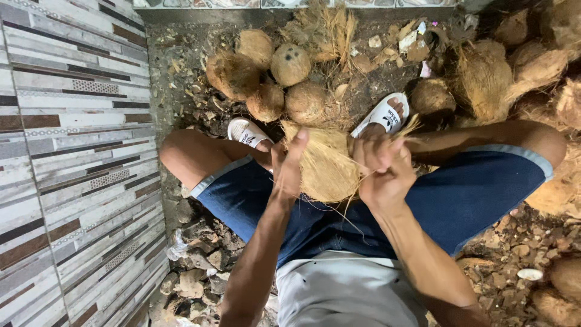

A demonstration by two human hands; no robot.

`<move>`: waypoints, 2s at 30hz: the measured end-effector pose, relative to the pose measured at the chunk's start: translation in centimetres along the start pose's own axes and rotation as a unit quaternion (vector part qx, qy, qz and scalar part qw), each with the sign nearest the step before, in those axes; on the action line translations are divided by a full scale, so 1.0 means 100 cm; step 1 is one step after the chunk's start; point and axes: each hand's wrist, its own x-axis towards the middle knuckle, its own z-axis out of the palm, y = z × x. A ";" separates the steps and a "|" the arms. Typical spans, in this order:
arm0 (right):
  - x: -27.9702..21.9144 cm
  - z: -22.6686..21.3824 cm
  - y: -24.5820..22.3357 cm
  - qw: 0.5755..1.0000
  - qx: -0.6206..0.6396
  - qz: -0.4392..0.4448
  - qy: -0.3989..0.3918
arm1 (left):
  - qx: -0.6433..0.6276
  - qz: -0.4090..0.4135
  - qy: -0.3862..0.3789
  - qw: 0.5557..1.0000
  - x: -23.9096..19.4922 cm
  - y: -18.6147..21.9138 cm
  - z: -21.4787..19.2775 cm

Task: The person sits on the floor and peels the fibrous husk off a coconut by hand. They rotate the coconut and pull away the fibers, discarding them onto the floor. The person repeats this process with multiple coconuts.

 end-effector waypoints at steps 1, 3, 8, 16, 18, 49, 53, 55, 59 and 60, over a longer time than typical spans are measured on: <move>0.004 -0.002 -0.003 0.998 0.062 0.022 -0.004 | -0.006 -0.007 0.001 1.000 -0.005 0.010 0.003; 0.008 -0.002 -0.007 0.991 0.125 0.048 -0.010 | -0.014 -0.015 0.007 1.000 -0.007 0.015 0.003; 0.011 0.037 -0.028 0.998 -0.052 -0.023 -0.009 | -0.087 -0.079 0.068 0.991 0.029 -0.013 0.000; -0.004 0.006 -0.009 0.978 0.168 0.116 -0.038 | -0.095 -0.042 0.098 0.990 0.036 -0.005 -0.004; -0.001 -0.011 -0.005 0.954 0.257 0.147 -0.051 | -0.115 -0.032 0.070 0.990 0.037 -0.006 -0.001; -0.049 -0.006 -0.009 0.997 -0.026 0.064 -0.042 | -0.106 -0.020 0.003 0.994 0.103 -0.112 -0.023; -0.036 0.000 -0.035 0.973 0.196 0.118 0.037 | -0.102 -0.032 0.020 0.994 0.105 -0.121 -0.009; -0.040 0.001 -0.039 0.975 0.182 0.105 0.076 | -0.097 -0.035 0.020 0.994 0.107 -0.124 -0.004; -0.036 0.007 -0.037 0.995 -0.051 0.022 0.079 | -0.092 -0.047 0.029 0.994 0.114 -0.125 0.003; -0.031 -0.010 -0.026 0.995 -0.052 0.015 0.079 | -0.091 -0.043 0.024 0.995 0.116 -0.125 0.006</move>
